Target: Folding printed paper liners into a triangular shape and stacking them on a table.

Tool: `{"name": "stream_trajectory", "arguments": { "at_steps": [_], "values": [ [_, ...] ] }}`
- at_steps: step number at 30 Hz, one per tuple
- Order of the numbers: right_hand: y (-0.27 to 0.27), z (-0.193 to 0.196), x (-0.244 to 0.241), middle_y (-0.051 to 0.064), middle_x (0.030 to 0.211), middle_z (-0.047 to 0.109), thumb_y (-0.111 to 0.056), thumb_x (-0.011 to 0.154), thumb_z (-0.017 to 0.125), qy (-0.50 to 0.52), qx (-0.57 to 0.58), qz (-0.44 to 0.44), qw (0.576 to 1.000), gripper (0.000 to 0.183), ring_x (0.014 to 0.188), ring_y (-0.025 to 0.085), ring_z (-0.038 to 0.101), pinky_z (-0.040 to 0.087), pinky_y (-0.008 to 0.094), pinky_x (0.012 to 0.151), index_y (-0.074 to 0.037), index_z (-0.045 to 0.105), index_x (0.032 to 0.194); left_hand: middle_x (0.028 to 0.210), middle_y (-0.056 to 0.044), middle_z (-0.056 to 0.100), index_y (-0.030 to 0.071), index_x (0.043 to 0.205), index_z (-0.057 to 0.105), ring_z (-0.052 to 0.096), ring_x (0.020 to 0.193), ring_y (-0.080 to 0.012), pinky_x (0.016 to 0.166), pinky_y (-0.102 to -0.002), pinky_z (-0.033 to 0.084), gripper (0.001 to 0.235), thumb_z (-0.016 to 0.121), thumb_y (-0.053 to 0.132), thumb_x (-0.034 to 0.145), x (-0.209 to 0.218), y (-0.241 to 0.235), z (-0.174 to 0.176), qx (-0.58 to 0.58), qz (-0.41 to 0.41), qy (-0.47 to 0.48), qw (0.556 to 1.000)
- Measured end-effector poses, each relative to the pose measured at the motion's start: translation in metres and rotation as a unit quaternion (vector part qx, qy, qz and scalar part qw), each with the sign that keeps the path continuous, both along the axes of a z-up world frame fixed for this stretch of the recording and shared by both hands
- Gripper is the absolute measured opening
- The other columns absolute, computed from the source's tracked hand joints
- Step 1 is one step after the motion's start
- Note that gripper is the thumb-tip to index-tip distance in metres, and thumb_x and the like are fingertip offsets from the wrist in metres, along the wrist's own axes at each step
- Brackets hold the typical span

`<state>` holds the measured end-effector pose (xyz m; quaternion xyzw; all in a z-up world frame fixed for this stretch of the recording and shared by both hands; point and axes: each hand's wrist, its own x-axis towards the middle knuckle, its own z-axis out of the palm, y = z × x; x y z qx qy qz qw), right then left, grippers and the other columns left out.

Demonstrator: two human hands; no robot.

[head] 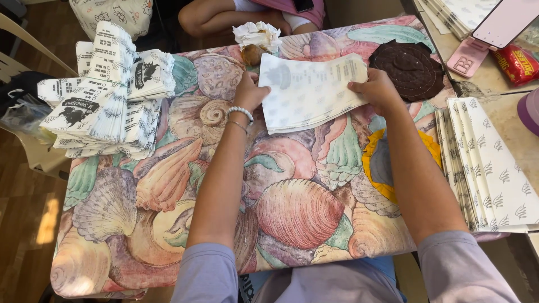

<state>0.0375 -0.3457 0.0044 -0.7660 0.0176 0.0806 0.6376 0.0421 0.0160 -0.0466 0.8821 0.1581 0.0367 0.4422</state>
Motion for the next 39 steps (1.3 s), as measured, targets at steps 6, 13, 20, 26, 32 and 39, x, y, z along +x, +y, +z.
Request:
{"name": "stream_trajectory", "arguments": {
  "at_steps": [6,13,20,26,32,39],
  "values": [
    [-0.018,-0.045,0.037,0.019,0.093,0.074,-0.027,0.083,0.086,-0.199,-0.285,0.0,0.938,0.048,0.087,0.039,0.072,0.056,0.051,0.068,-0.007,0.071,0.124,0.128,-0.024,0.058,0.002,0.133,0.056,0.059,0.124,-0.0439,0.1,-0.056,0.052,0.045,0.073,0.013,0.092,-0.103,-0.041,0.07,0.204,-0.067,-0.221,0.951],
    [0.058,0.076,-0.083,0.028,0.135,0.059,-0.051,0.084,0.082,-0.339,-0.447,0.1,0.822,0.078,0.109,0.052,0.064,0.054,0.059,0.09,0.0,0.062,0.14,0.139,-0.018,0.059,0.016,0.132,0.068,0.054,0.134,-0.0382,0.107,-0.052,0.046,0.04,0.066,0.036,0.097,-0.131,-0.037,0.042,0.313,-0.205,-0.17,0.911],
    [0.073,0.013,-0.103,0.011,0.127,0.071,-0.025,0.095,0.069,-0.45,-0.46,0.282,0.712,0.031,0.122,0.034,0.067,0.057,0.044,0.095,-0.017,0.073,0.124,0.137,-0.019,0.061,0.018,0.136,0.064,0.058,0.131,-0.0412,0.108,-0.052,0.046,0.035,0.054,0.02,0.102,-0.149,-0.02,0.029,0.218,-0.222,-0.235,0.921],
    [0.067,-0.012,-0.09,0.01,0.093,0.076,-0.02,0.1,0.062,-0.471,-0.39,0.174,0.772,0.013,0.093,0.031,0.074,0.059,0.045,0.08,-0.016,0.07,0.108,0.13,-0.016,0.06,0.009,0.133,0.061,0.059,0.127,-0.0386,0.105,-0.048,0.048,0.03,0.054,0.021,0.106,-0.161,-0.008,0.036,0.138,-0.183,-0.32,0.919],
    [0.061,-0.024,-0.074,0.005,0.087,0.078,-0.02,0.101,0.073,-0.401,-0.255,0.078,0.876,0.012,0.086,0.024,0.077,0.059,0.038,0.076,-0.015,0.072,0.113,0.126,-0.01,0.068,0.014,0.128,0.068,0.063,0.124,-0.032,0.105,-0.048,0.048,0.041,0.065,0.042,0.098,-0.168,-0.017,0.029,0.307,-0.284,-0.295,0.859],
    [0.074,0.014,-0.113,0.017,0.098,0.078,-0.01,0.096,0.073,-0.409,-0.279,0.178,0.85,0.016,0.095,0.041,0.074,0.058,0.053,0.079,-0.005,0.072,0.111,0.11,0.0,0.074,0.021,0.106,0.07,0.069,0.111,-0.0218,0.104,-0.04,0.047,0.022,0.049,0.028,0.106,-0.15,-0.013,-0.022,0.389,-0.277,-0.324,0.817]
  ]
}}
